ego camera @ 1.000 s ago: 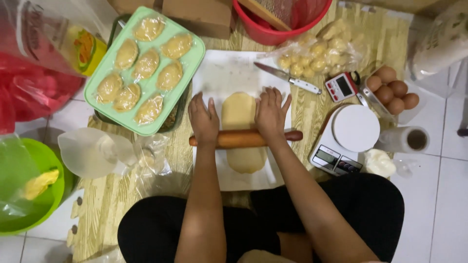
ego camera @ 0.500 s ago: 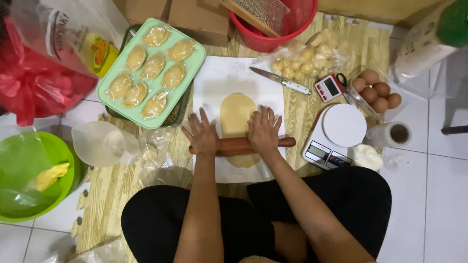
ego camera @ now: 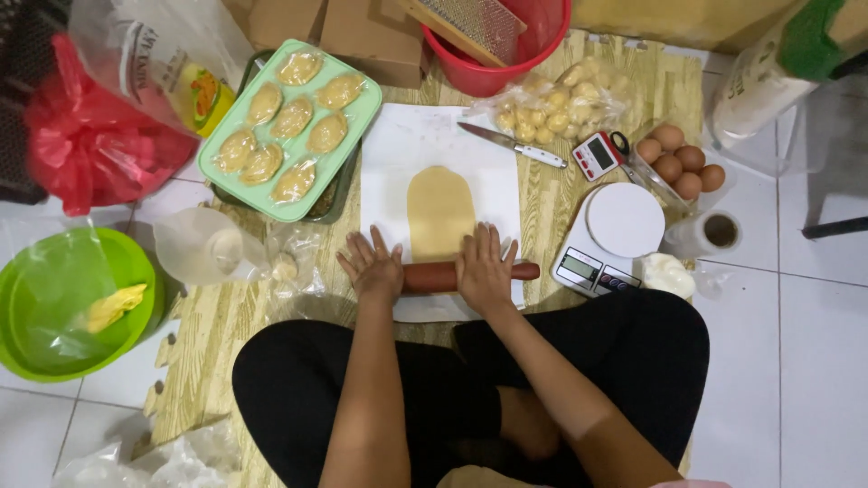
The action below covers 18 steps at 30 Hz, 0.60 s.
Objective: The person is portioning dough by cutting it, weighing it on a scale, and then rolling each piece flat with a rolling pin.
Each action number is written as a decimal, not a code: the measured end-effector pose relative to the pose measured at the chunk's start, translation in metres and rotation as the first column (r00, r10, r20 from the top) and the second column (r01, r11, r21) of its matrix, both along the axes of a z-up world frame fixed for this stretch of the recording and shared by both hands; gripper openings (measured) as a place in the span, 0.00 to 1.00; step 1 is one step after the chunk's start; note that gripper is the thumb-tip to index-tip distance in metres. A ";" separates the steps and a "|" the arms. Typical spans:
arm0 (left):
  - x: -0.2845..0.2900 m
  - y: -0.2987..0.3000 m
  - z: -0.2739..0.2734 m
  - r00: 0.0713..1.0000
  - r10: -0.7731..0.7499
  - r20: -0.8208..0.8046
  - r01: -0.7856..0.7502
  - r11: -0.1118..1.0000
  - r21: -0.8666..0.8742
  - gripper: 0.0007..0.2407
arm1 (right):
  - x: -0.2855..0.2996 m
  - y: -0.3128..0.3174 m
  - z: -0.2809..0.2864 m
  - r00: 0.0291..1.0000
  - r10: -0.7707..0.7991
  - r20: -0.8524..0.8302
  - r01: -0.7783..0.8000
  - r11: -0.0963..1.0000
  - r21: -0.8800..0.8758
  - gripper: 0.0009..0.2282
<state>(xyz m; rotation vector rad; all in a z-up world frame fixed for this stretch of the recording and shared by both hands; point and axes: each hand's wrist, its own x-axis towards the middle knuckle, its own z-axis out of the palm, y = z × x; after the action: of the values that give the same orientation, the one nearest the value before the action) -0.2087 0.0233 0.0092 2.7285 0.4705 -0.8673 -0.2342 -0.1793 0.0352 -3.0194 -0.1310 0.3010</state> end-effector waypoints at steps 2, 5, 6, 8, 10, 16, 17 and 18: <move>-0.008 0.001 0.000 1.000 0.011 -0.018 -0.011 1.000 -0.011 0.31 | -0.016 0.000 0.010 1.000 0.022 -0.002 -0.022 1.000 0.009 0.22; -0.017 0.002 -0.010 0.998 0.045 -0.043 -0.047 0.998 -0.051 0.33 | -0.035 -0.003 0.021 0.998 0.065 -0.005 -0.065 0.998 0.023 0.24; -0.019 0.003 -0.015 0.996 0.069 -0.061 -0.073 0.995 -0.075 0.35 | -0.041 -0.004 0.024 0.996 0.088 -0.016 -0.087 0.996 0.032 0.25; -0.023 0.002 -0.014 0.990 0.113 -0.084 -0.121 0.987 -0.105 0.35 | -0.056 -0.012 0.028 0.990 0.138 -0.029 -0.136 0.989 0.060 0.27; -0.018 0.001 -0.006 0.984 0.142 -0.106 -0.155 0.979 -0.134 0.36 | -0.062 -0.018 0.033 0.984 0.175 -0.038 -0.171 0.981 0.088 0.29; -0.013 0.013 0.025 0.934 0.356 -0.030 -0.356 0.919 -0.172 0.36 | -0.056 -0.031 0.025 0.939 0.331 -0.088 -0.325 0.942 0.081 0.29; -0.013 0.010 0.034 0.859 0.461 0.222 -0.388 0.870 -0.303 0.31 | -0.052 -0.037 0.015 0.953 0.298 -0.055 -0.285 0.943 0.169 0.31; -0.014 0.007 0.043 0.704 0.559 0.438 -0.377 0.817 -0.436 0.26 | -0.046 -0.042 0.004 0.965 0.262 -0.025 -0.247 0.935 0.257 0.32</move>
<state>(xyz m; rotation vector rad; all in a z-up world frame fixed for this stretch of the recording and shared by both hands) -0.2223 0.0307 0.0517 2.2300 0.7795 0.0053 -0.2805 -0.2212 0.0392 -2.7369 -0.5174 0.3635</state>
